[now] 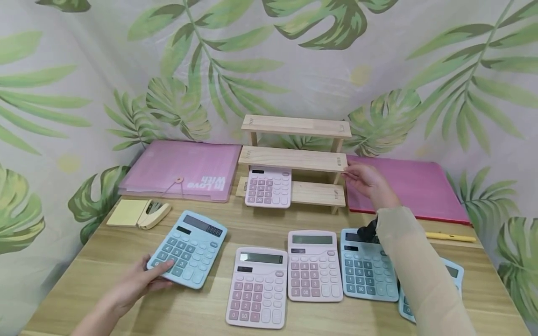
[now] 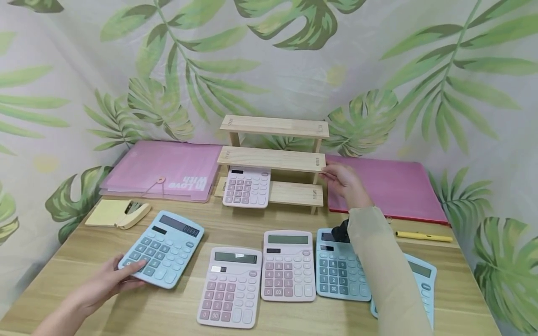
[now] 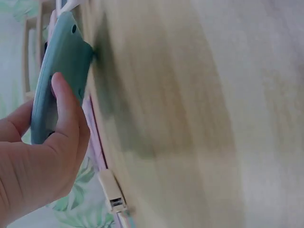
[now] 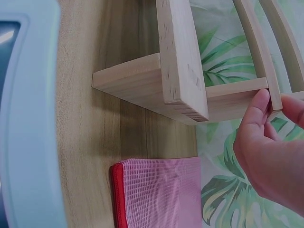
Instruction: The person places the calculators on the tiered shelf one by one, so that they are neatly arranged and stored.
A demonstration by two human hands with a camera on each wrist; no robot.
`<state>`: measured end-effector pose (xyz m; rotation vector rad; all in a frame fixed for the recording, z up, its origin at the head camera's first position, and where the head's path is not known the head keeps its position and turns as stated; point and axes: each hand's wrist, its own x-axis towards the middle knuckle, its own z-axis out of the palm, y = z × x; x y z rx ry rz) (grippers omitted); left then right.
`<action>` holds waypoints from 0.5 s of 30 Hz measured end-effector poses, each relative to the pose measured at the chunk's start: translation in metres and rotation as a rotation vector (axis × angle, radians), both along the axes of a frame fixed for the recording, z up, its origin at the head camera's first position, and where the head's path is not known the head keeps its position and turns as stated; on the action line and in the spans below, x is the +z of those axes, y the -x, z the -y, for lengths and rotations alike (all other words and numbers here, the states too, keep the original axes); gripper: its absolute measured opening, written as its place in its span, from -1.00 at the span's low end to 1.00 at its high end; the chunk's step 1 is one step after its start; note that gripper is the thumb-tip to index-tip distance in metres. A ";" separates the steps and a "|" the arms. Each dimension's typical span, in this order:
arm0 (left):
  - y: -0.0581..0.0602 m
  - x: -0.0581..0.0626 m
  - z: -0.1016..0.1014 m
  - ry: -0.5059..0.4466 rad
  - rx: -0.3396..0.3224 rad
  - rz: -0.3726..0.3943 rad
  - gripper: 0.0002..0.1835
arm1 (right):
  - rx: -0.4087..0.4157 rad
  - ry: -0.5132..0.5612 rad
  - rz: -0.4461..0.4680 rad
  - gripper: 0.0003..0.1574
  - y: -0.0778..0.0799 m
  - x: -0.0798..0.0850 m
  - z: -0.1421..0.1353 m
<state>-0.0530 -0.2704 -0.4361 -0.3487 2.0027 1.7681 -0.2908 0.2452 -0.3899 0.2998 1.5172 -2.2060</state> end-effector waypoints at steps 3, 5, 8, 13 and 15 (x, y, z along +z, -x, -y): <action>0.001 0.010 -0.002 -0.068 0.009 -0.042 -0.38 | 0.006 0.002 -0.011 -0.14 0.001 -0.001 -0.001; 0.004 0.019 -0.011 -0.109 0.015 -0.059 -0.33 | 0.001 0.006 -0.019 -0.14 0.001 -0.001 -0.002; 0.013 0.037 -0.032 -0.239 -0.038 -0.052 -0.27 | 0.002 0.009 -0.029 -0.14 0.001 0.000 -0.003; 0.040 0.065 -0.089 -0.483 -0.117 0.072 -0.25 | -0.004 -0.002 -0.026 -0.16 0.001 -0.001 -0.002; 0.051 0.069 -0.118 -0.549 -0.111 0.133 -0.27 | -0.008 -0.003 -0.029 -0.17 0.001 -0.001 0.000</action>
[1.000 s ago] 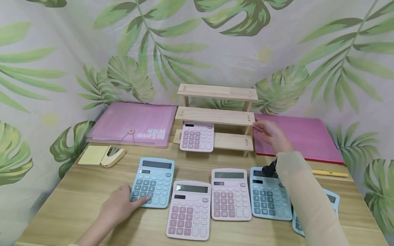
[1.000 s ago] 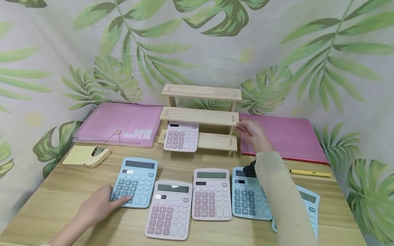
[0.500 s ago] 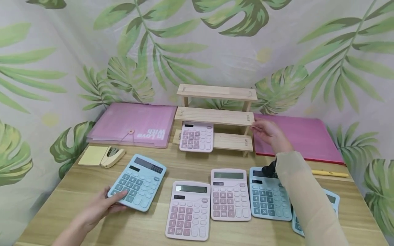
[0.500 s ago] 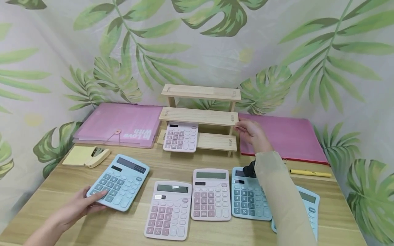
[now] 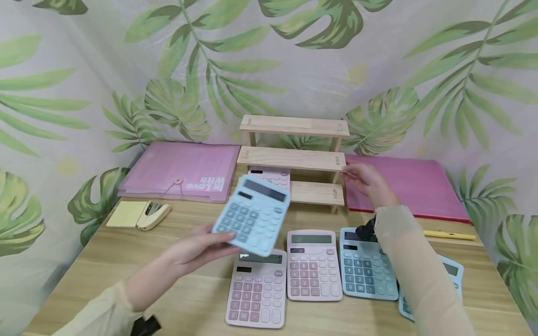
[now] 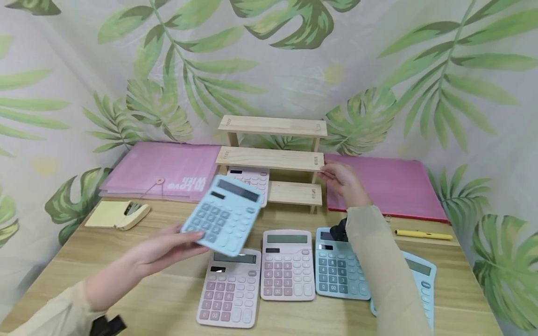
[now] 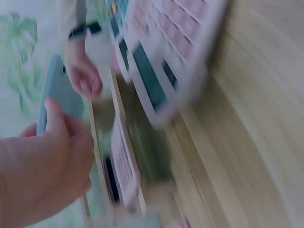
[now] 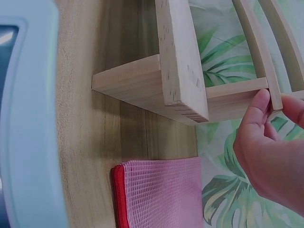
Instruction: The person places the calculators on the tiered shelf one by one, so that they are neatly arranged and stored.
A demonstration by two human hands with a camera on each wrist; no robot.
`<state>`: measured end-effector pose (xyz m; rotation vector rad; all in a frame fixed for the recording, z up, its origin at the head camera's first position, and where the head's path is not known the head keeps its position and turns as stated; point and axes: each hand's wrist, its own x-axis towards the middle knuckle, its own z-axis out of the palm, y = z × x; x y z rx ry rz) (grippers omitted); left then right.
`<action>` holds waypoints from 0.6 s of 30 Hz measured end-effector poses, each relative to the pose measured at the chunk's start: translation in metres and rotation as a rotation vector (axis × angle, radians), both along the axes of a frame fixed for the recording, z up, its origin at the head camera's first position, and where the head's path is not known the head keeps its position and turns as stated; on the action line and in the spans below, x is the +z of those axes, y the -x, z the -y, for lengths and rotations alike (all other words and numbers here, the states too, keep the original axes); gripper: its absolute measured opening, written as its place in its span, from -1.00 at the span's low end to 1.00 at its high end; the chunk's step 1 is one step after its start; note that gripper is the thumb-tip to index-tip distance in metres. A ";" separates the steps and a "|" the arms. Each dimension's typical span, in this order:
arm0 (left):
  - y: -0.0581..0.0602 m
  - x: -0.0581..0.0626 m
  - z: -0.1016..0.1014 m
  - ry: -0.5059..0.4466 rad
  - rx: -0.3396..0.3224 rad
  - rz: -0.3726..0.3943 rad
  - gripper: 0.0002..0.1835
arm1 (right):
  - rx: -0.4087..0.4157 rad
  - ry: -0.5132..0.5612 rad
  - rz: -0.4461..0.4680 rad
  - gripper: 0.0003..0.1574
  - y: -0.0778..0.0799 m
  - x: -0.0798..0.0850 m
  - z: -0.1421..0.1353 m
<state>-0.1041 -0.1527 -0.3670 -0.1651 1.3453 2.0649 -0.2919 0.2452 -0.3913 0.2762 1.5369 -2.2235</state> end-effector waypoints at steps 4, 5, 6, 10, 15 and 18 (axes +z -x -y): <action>0.018 -0.004 -0.061 -0.034 0.037 0.110 -0.41 | 0.008 -0.010 -0.013 -0.19 0.000 -0.001 0.001; 0.022 -0.006 -0.075 -0.029 0.054 0.129 -0.46 | 0.012 -0.014 -0.018 -0.19 0.000 -0.001 0.001; 0.025 -0.008 -0.088 -0.020 0.073 0.143 -0.50 | 0.013 -0.019 -0.020 -0.19 0.000 -0.001 0.001; 0.037 -0.015 -0.129 0.007 0.132 0.160 -0.60 | 0.004 -0.034 -0.018 -0.19 -0.001 -0.002 0.003; 0.046 -0.018 -0.157 -0.060 0.224 0.172 -0.60 | -0.012 -0.050 -0.005 -0.18 0.000 -0.003 0.003; 0.049 -0.017 -0.166 -0.085 0.272 0.183 -0.59 | -0.030 -0.056 -0.006 -0.17 0.002 -0.002 0.002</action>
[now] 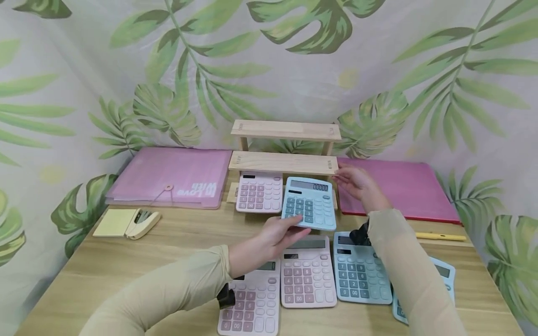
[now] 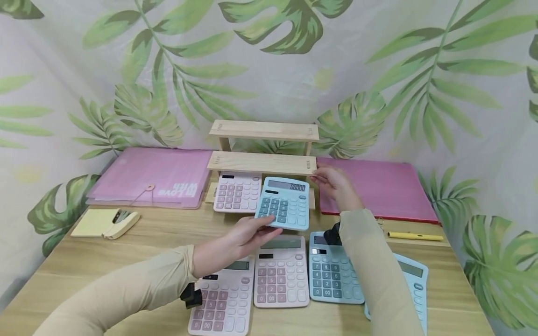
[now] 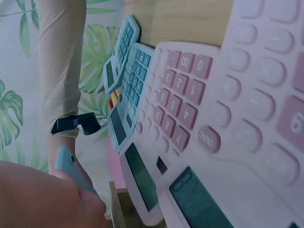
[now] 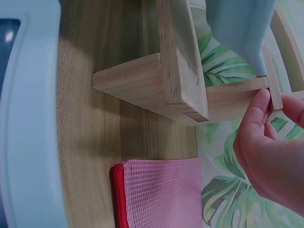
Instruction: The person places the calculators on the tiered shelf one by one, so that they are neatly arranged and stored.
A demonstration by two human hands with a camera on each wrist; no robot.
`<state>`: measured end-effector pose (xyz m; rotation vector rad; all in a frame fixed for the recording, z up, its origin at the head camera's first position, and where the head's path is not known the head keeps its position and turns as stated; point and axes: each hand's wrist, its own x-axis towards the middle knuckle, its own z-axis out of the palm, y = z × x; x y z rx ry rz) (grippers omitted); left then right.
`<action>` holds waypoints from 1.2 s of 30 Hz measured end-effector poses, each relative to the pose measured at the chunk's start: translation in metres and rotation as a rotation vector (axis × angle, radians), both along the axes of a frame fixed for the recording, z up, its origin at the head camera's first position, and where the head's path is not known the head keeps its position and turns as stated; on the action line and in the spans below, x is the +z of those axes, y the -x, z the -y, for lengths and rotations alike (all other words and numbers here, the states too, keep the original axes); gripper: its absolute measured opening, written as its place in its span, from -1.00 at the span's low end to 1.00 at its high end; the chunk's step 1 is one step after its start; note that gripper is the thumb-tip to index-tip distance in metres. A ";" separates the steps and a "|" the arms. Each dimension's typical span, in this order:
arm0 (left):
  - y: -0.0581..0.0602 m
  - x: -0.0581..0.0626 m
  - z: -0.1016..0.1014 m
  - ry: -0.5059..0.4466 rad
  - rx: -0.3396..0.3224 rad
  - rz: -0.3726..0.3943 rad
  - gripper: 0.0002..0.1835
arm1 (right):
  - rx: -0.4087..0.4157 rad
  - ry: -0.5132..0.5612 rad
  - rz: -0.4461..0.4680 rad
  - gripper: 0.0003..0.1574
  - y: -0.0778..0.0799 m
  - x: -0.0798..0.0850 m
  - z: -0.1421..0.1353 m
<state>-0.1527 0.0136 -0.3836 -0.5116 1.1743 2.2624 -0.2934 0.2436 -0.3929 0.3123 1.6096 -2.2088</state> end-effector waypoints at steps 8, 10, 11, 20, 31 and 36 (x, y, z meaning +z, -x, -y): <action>0.003 -0.006 -0.008 -0.003 0.056 0.030 -0.58 | -0.002 0.018 -0.004 -0.18 0.001 -0.001 -0.002; 0.006 -0.010 -0.009 0.024 0.056 0.030 -0.56 | 0.001 0.020 -0.008 -0.18 0.001 -0.001 -0.002; 0.007 -0.013 -0.010 0.041 0.052 0.029 -0.56 | 0.002 0.024 -0.008 -0.18 0.001 -0.001 -0.002; 0.016 -0.025 -0.014 0.099 0.020 0.020 -0.55 | -0.006 0.043 0.009 -0.21 0.003 -0.006 -0.004; 0.033 -0.036 -0.015 0.184 -0.001 0.025 -0.64 | -0.008 0.053 0.019 -0.20 0.005 -0.005 -0.004; 0.043 -0.037 -0.015 0.189 -0.015 0.037 -0.68 | 0.005 0.062 0.009 -0.20 0.005 -0.006 -0.005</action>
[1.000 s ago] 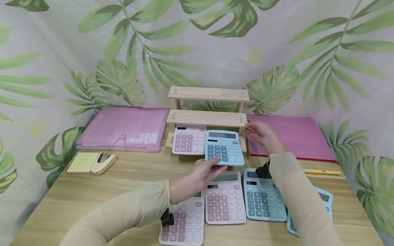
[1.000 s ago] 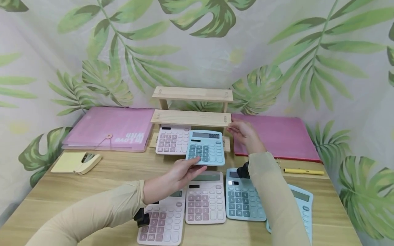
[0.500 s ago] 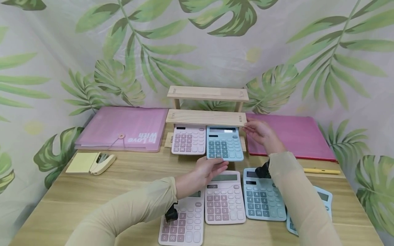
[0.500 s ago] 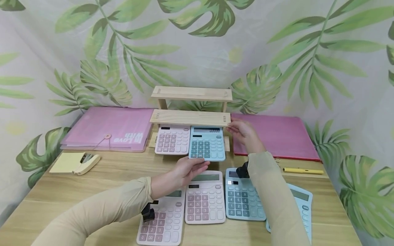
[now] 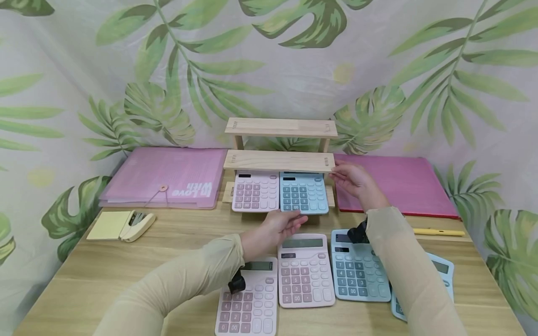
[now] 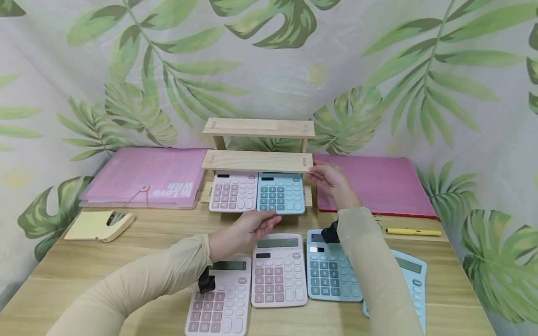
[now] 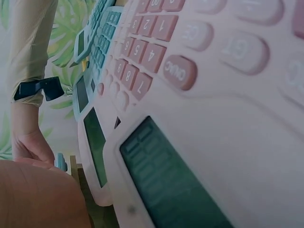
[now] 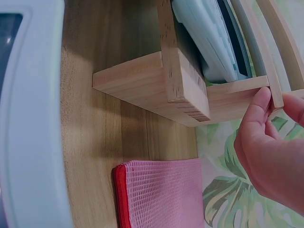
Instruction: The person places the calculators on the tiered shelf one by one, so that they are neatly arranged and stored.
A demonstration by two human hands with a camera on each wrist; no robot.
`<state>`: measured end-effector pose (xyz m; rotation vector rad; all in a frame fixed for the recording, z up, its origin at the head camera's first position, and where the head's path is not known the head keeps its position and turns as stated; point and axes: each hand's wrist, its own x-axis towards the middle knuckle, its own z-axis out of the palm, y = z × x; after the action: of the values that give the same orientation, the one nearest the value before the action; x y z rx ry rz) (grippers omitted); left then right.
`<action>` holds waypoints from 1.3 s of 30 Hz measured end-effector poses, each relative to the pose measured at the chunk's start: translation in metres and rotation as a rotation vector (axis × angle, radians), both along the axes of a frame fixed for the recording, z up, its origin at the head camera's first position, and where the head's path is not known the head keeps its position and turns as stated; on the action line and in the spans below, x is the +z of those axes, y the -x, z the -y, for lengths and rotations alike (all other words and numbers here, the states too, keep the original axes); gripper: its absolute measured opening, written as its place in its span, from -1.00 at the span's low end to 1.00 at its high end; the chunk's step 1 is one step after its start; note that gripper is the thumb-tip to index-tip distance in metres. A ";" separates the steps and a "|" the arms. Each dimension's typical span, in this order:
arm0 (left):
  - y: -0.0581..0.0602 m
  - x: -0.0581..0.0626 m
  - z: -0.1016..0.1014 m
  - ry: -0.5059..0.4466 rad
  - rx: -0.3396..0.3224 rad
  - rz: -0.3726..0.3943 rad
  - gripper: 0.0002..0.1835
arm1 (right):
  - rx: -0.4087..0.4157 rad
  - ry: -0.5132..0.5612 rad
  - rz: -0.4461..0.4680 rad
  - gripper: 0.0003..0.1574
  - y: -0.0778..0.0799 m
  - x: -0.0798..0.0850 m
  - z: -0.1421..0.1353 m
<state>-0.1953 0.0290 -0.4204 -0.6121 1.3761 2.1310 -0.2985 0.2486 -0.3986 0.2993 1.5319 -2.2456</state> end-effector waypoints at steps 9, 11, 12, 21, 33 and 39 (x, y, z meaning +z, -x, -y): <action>-0.003 0.002 0.007 -0.023 -0.017 0.016 -0.62 | 0.006 -0.008 -0.010 -0.21 -0.001 0.000 0.006; -0.009 0.006 0.013 -0.075 -0.032 0.034 -0.50 | 0.003 -0.008 -0.007 -0.21 -0.001 0.000 0.008; -0.013 0.011 0.017 -0.107 -0.048 0.039 -0.43 | 0.000 -0.007 -0.003 -0.21 -0.001 -0.001 0.009; -0.072 0.046 0.090 0.277 -0.564 -0.516 -0.49 | -0.024 0.052 0.019 -0.19 -0.002 -0.004 0.004; -0.092 -0.033 0.184 1.005 -0.607 -0.690 -0.48 | -0.022 0.065 0.027 -0.16 -0.001 -0.001 -0.004; -0.098 -0.040 0.183 1.012 -0.616 -0.792 -0.64 | -0.029 0.073 0.046 -0.15 -0.001 -0.002 -0.001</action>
<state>-0.0969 -0.1542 -0.4600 0.3972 2.6426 1.0682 -0.2977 0.2494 -0.4002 0.3514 1.4277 -2.2943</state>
